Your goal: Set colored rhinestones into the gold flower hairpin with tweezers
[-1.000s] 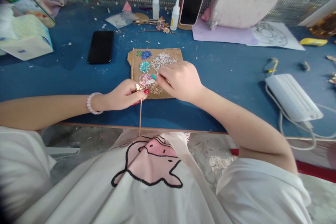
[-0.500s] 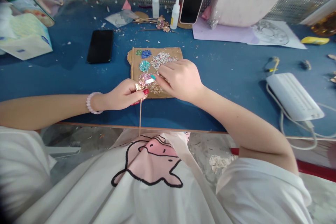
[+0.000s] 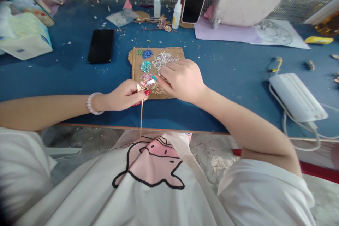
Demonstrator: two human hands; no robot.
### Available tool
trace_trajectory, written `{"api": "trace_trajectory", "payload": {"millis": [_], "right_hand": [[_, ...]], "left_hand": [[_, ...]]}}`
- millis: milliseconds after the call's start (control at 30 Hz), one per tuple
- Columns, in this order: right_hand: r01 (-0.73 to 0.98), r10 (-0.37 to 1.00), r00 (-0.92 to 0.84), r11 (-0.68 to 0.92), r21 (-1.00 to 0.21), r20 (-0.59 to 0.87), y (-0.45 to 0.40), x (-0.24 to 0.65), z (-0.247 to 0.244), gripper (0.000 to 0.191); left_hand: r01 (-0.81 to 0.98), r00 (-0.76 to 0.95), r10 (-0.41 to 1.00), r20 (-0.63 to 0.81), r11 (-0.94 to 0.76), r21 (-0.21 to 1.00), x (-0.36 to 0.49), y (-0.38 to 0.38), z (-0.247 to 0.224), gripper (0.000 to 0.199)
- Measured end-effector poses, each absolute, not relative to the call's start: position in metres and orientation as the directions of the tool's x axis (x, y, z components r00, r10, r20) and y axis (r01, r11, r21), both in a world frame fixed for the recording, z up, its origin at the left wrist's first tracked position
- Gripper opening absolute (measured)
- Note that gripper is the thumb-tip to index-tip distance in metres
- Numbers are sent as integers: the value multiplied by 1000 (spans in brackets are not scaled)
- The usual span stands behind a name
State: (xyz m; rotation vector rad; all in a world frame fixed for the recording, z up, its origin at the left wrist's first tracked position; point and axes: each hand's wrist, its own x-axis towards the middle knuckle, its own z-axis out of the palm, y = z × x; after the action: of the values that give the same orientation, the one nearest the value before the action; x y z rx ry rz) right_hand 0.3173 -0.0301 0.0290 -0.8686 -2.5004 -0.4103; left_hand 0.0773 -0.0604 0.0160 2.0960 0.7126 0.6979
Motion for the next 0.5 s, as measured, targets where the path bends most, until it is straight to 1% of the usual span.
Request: {"api": "trace_trajectory", "payload": {"millis": [233, 500], "right_hand": [[628, 480, -709, 763, 153, 517, -30, 318, 29, 51], [628, 500, -700, 771, 107, 510, -30, 318, 29, 50]], "left_hand": [[252, 695, 680, 235, -536, 806, 78, -60, 16, 45], [251, 698, 679, 227, -529, 811, 77, -61, 16, 45]]}}
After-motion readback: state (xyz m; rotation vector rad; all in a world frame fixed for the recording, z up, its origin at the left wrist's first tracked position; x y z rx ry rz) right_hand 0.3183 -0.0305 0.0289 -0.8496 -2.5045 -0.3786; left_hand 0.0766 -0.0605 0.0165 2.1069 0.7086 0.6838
